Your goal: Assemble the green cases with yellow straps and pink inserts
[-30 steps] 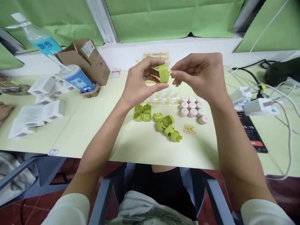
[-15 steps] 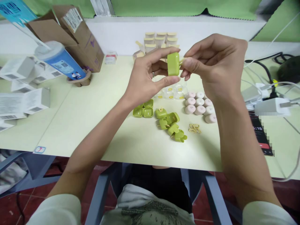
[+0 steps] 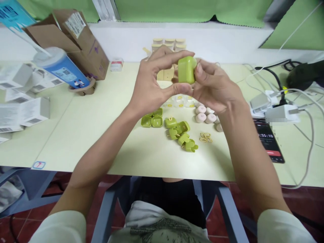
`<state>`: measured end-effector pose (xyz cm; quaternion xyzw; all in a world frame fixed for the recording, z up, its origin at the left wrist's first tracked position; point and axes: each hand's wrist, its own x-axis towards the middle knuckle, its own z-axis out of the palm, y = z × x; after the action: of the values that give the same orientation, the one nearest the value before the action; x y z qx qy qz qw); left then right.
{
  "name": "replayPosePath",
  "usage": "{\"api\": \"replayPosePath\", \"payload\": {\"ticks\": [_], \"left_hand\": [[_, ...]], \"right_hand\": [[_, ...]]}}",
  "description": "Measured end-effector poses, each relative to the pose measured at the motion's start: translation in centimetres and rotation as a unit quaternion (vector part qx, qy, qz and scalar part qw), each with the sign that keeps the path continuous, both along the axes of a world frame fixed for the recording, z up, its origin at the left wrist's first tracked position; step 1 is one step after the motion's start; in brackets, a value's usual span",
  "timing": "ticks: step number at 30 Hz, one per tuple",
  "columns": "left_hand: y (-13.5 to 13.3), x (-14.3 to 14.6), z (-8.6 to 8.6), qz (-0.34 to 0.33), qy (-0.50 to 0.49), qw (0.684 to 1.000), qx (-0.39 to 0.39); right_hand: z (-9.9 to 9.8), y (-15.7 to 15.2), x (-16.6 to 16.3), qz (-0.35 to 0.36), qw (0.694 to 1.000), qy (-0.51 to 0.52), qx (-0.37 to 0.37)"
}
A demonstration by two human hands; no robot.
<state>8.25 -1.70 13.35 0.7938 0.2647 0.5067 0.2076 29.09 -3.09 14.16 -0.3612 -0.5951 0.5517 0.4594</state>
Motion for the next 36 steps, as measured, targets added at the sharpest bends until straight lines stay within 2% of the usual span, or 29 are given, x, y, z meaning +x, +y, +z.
{"api": "replayPosePath", "payload": {"ticks": [2, 7, 11, 13, 15, 18, 20, 22, 23, 25, 28, 30, 32, 36], "left_hand": [[-0.1, 0.0, 0.1, -0.017, 0.005, 1.000, 0.001], [1.2, -0.1, -0.6, -0.023, -0.009, 0.998, -0.052], [2.1, 0.5, -1.4, -0.060, -0.063, 0.991, -0.100], [2.2, 0.7, -1.3, -0.068, -0.088, 0.987, -0.119], [2.1, 0.3, -0.8, -0.072, -0.116, 0.982, -0.129], [1.7, -1.2, 0.5, -0.077, -0.117, 0.983, -0.120], [1.7, -2.4, 1.2, -0.062, -0.043, 0.991, -0.110], [1.9, -3.3, 1.0, -0.044, 0.085, 0.991, -0.090], [2.1, -3.6, 0.5, -0.037, 0.147, 0.985, -0.079], [2.8, -3.8, -1.0, -0.026, 0.228, 0.972, -0.053], [3.8, -3.5, -3.1, -0.031, 0.259, 0.965, -0.026], [3.8, -3.4, -3.3, -0.033, 0.316, 0.948, -0.007], [3.2, -3.3, -2.5, -0.018, 0.389, 0.921, -0.003], [1.6, -3.0, -0.3, 0.001, 0.486, 0.874, -0.020]], "right_hand": [[-0.3, 0.1, 0.0, 0.040, 0.999, -0.006, -0.017], [-0.9, 0.0, -1.2, -0.050, 0.998, -0.036, -0.030], [-1.3, 0.4, -2.6, -0.031, 0.995, 0.072, -0.068], [-1.1, 0.4, -2.7, -0.016, 0.992, 0.090, -0.091], [-0.6, -0.2, -2.0, -0.017, 0.995, 0.030, -0.094], [-0.5, -2.9, 0.3, -0.051, 0.983, -0.168, -0.051], [-1.5, -5.5, 2.4, -0.064, 0.942, -0.329, 0.003], [-3.3, -8.0, 4.4, -0.096, 0.900, -0.418, 0.081], [-4.3, -9.0, 5.3, -0.103, 0.882, -0.447, 0.105], [-6.1, -10.4, 6.4, -0.071, 0.854, -0.500, 0.126], [-6.6, -11.1, 6.5, -0.059, 0.820, -0.542, 0.174], [-5.8, -10.7, 5.5, -0.086, 0.804, -0.545, 0.219], [-5.0, -9.6, 3.6, -0.108, 0.801, -0.532, 0.251], [-5.3, -6.2, -0.9, -0.063, 0.816, -0.531, 0.221]]}}
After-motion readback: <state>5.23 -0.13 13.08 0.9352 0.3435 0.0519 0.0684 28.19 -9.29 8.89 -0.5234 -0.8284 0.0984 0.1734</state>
